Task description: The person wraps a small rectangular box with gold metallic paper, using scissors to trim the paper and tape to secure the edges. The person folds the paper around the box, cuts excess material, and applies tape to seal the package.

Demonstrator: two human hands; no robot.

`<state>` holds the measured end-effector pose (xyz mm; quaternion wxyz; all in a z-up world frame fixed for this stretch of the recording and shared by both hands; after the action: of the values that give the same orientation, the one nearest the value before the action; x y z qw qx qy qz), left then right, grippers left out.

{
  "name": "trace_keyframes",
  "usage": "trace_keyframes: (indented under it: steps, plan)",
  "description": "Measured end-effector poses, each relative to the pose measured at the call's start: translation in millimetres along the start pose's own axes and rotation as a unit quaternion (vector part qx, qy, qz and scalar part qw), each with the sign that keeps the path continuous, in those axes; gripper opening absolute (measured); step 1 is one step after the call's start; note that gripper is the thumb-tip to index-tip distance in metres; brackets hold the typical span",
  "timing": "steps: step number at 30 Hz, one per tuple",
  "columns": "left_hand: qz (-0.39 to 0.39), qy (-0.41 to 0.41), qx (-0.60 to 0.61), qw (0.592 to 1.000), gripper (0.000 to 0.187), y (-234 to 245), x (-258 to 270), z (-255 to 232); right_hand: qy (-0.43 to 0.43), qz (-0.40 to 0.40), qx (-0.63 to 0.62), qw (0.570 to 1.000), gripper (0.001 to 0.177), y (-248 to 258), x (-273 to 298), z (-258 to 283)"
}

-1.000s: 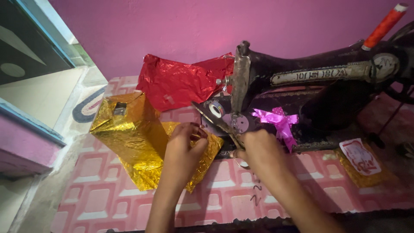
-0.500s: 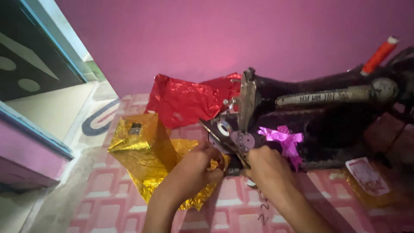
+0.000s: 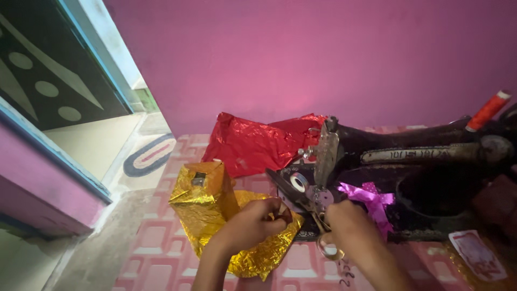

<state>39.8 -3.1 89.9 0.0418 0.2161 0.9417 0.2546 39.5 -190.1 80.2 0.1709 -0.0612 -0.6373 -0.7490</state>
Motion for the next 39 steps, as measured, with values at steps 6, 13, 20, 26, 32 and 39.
trace_keyframes:
  steps: [6, 13, 20, 26, 32, 39]
  plan:
    - [0.014, 0.015, 0.009, 1.000, 0.024, 4.4, 1.1, -5.8, 0.226, -0.007, -0.460, 0.859, 0.056, 6.6, -25.7, 14.5]
    - [-0.035, -0.016, -0.018, 0.999, 0.024, 21.2, 5.9, -23.2, 0.121, 0.096, -0.591, 0.792, 0.051, -5.3, -31.3, 26.1]
    - [-0.070, -0.063, -0.077, 0.993, 0.027, 43.3, 8.3, -56.5, 0.090, 0.077, -0.568, 0.814, 0.048, 16.5, -31.5, 31.4]
    - [-0.069, -0.044, -0.058, 0.995, 0.027, 59.0, 12.3, -79.0, 0.099, 0.066, -0.581, 0.805, 0.042, 25.7, -33.1, 24.1]
    - [-0.063, 0.039, -0.028, 0.997, 0.023, 64.9, 18.5, -91.1, 0.108, 0.058, -0.582, 0.804, 0.034, 31.9, -33.2, 17.7]
    - [-0.117, -0.084, -0.055, 0.988, 0.021, 93.5, 24.2, -120.2, 0.188, 0.043, -0.588, 0.785, 0.031, 71.7, -24.5, 43.3]
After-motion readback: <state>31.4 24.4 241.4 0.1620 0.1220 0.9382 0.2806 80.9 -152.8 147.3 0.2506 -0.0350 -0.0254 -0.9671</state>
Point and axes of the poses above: each hand's wrist, its own x-axis away from the middle knuckle, its own y-axis out of the back of the hand, z = x × y, the point moved 8 cm from there along -x, towards the middle knuckle, and after that the axes turned 4 degrees about y, right-handed, at the moved point
